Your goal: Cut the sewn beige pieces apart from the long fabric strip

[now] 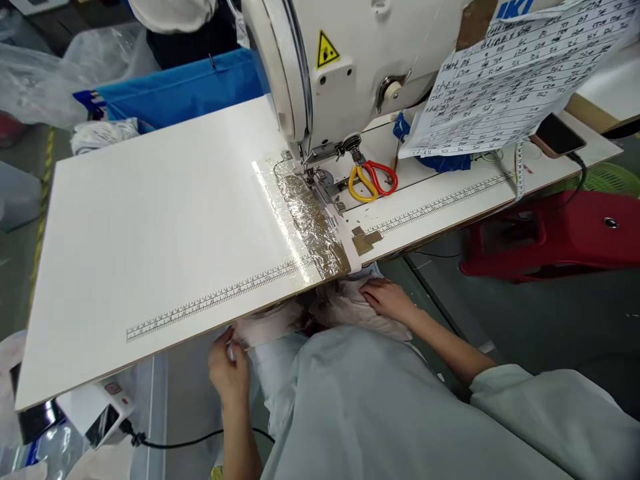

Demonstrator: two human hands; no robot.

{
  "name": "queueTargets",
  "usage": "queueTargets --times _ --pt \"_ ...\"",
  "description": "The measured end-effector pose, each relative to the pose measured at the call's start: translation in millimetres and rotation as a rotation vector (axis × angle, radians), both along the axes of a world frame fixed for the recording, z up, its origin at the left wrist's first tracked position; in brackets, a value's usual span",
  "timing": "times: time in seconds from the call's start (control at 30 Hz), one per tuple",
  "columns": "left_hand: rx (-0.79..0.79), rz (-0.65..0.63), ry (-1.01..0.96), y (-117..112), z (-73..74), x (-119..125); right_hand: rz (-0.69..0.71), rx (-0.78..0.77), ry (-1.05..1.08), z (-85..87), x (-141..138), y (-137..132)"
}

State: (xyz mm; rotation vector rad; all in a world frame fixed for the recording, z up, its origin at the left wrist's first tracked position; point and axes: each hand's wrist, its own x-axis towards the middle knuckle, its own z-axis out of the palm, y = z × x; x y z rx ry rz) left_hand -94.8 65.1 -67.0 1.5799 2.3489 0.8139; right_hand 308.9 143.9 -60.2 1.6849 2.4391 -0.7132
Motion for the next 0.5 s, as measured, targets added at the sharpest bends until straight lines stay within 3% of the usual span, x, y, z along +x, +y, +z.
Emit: queueTargets --times 0.13,0.2,0.3,0.4,0.5 --pt "0.027 -0.517 -0.282 41 6.7 87 -0.001 -0.084 -0.056 4.1 -4 -2" --pt "-0.083 -0.803 -0.357 58 5.8 127 -0.008 -0.111 -0.073 8.1 -5 -6" --pt "-0.36 -1.135 -0.245 70 2.4 167 0.032 -0.173 -0.075 14.1 -3 -13" --pt "-0.528 -1.237 -0.084 67 -1.7 180 0.082 -0.222 -0.061 17.7 1 -21" --pt "-0.564 -1.257 -0.044 56 -5.1 176 0.114 -0.253 -0.03 17.5 3 -25"
